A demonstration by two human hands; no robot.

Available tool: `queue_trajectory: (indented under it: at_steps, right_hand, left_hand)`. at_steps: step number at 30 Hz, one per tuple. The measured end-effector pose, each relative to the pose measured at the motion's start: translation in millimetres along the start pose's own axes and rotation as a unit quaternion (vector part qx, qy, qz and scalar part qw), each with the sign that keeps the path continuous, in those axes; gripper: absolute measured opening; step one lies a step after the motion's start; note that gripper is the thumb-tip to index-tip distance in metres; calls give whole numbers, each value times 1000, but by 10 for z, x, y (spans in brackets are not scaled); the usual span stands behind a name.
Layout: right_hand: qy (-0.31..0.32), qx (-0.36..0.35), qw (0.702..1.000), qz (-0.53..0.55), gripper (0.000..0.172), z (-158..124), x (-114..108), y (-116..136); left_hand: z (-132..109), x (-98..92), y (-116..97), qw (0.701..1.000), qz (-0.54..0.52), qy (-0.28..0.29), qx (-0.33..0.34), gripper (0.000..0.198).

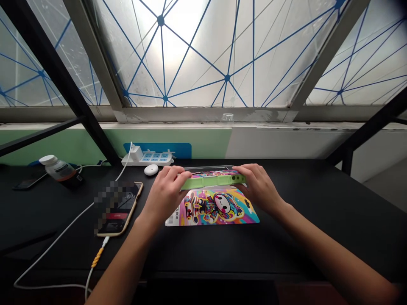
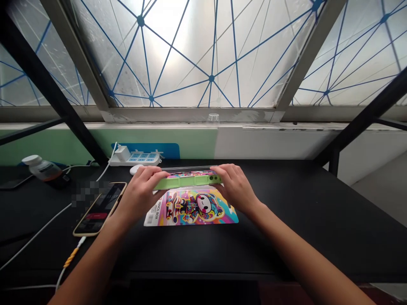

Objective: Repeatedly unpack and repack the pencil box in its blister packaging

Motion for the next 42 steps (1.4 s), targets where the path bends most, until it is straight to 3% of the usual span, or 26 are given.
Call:
queue_trajectory:
  at_steps: [4, 7, 10, 13, 15, 17, 22, 26, 28, 32, 34, 36, 42]
  right_hand:
    - [32, -26, 999, -20, 30, -353, -114, 345]
    - [42, 1, 999, -1, 25, -621, -29, 495]
    - [62, 51, 996, 42, 18, -750, 63, 518]
    - [103, 106, 983, 108, 33, -760, 93, 501]
    - [136, 148, 969, 145, 55, -746, 98, 497]
    - [150, 180, 957, 170, 65, -734, 103, 496]
    - [117, 233, 941, 214, 56, -676, 58, 456]
    - [124, 273, 931, 210, 44, -548, -26, 350]
    - [87, 334, 910, 229, 34, -474, -10, 256]
    - [-50, 421, 860, 284, 39, -403, 147, 98]
    - [-85, 425, 852, 294, 37, -448, 192, 87]
    - [-76, 412, 863, 281, 37, -547, 166, 133]
    - [74, 310, 909, 270, 57, -901, -29, 444]
  left_hand:
    - [-523, -39, -151, 1000, -26, -9, -7, 37]
    - [-834, 103, -148, 997, -61, 42, -39, 42]
    - [-982, 217, -130, 984, -99, 117, -91, 53]
    - [-1017, 249, -123, 970, -125, 166, -124, 72]
    - [-1017, 251, -118, 966, -134, 175, -133, 72]
    - [-1015, 257, -112, 963, -144, 176, -143, 69]
    - [-1015, 275, -107, 949, -169, 184, -192, 76]
    - [-1004, 276, -100, 941, -185, 189, -210, 83]
    - [-998, 277, -96, 938, -190, 198, -211, 89]
    - [-982, 253, -105, 936, -189, 219, -200, 94]
    - [-978, 229, -113, 936, -189, 222, -196, 93]
    - [-979, 207, -118, 937, -195, 218, -193, 93]
    - [-973, 193, -136, 929, -206, 221, -215, 66]
Point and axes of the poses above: each hand's wrist, its own z-axis towards the middle knuckle, its own x-axis out of the palm, y = z × x, the point moved 1 cm from there along z, towards the middle knuckle, and after that the axes turned 12 degrees about z, right-handed, at the moved point
